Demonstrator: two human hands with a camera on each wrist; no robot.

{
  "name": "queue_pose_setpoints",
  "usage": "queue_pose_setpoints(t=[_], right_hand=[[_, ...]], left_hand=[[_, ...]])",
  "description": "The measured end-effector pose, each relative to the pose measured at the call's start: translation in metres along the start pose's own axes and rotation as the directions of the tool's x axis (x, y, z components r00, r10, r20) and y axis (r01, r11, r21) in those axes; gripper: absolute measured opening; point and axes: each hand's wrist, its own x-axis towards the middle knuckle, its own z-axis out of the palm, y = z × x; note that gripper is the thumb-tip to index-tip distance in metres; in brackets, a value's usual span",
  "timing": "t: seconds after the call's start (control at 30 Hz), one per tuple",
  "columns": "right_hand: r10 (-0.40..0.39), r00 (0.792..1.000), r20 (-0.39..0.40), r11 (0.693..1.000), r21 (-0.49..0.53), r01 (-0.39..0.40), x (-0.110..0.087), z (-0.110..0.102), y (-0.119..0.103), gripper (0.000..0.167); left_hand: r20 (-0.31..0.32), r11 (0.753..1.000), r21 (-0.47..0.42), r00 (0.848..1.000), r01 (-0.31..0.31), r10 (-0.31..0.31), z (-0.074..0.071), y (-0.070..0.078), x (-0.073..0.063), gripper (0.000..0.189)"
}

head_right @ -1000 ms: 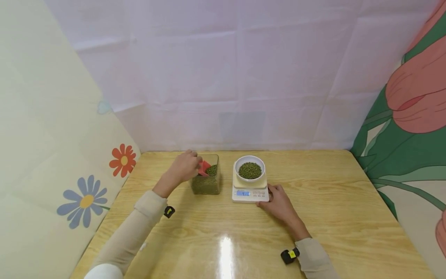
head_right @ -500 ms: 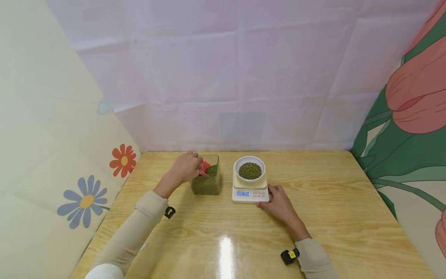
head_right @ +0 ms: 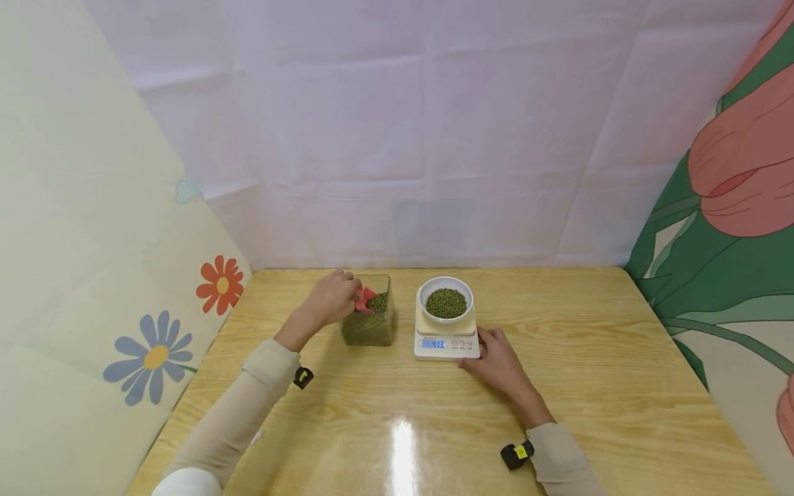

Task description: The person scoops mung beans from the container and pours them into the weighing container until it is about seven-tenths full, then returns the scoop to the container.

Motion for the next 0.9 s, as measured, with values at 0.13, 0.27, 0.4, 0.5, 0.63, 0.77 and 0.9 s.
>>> queue_pose_setpoints(t=[0.13,0.27,0.4,0.5,0.63,0.77,0.9], right_hand=[[0.002,1.0,0.004,1.0,-0.002,-0.002,-0.0003,-0.0004,-0.0005,0.092],[0.007,1.0,0.007,1.0,0.002,-0.007,-0.0003,-0.0007,-0.0013,0.093],[0.008,1.0,0.004,1.0,0.004,-0.008,0.0001,-0.0008,-0.0017,0.093],[0.003,1.0,-0.001,1.0,0.001,-0.003,0.0001,-0.0006,-0.0018,0.092],[-0.006,1.0,-0.003,1.0,0.002,0.006,-0.0002,-0.0006,-0.002,0.091],[-0.011,1.0,-0.006,1.0,0.001,0.011,-0.0006,-0.0007,-0.0022,0.091],[-0.012,1.0,-0.006,1.0,0.004,0.012,-0.0007,-0.0006,-0.0019,0.091]], left_hand=[[-0.007,0.999,-0.043,1.0,0.0,0.0,0.0011,-0.0018,-0.0004,0.01],[0.012,0.999,-0.051,1.0,0.019,-0.018,0.0018,-0.0026,0.0007,0.01],[0.018,0.997,-0.062,0.999,0.035,-0.034,0.0015,-0.0026,0.001,0.011],[0.007,0.996,-0.084,0.999,0.042,-0.042,0.0017,-0.0027,0.0007,0.013],[-0.008,0.992,-0.117,0.999,0.047,-0.048,0.0025,-0.0033,0.0001,0.013],[-0.012,0.99,-0.132,0.999,0.048,-0.05,0.0031,-0.0041,-0.0001,0.013],[-0.013,0.989,-0.14,0.998,0.057,-0.059,0.0031,-0.005,-0.0003,0.013]])
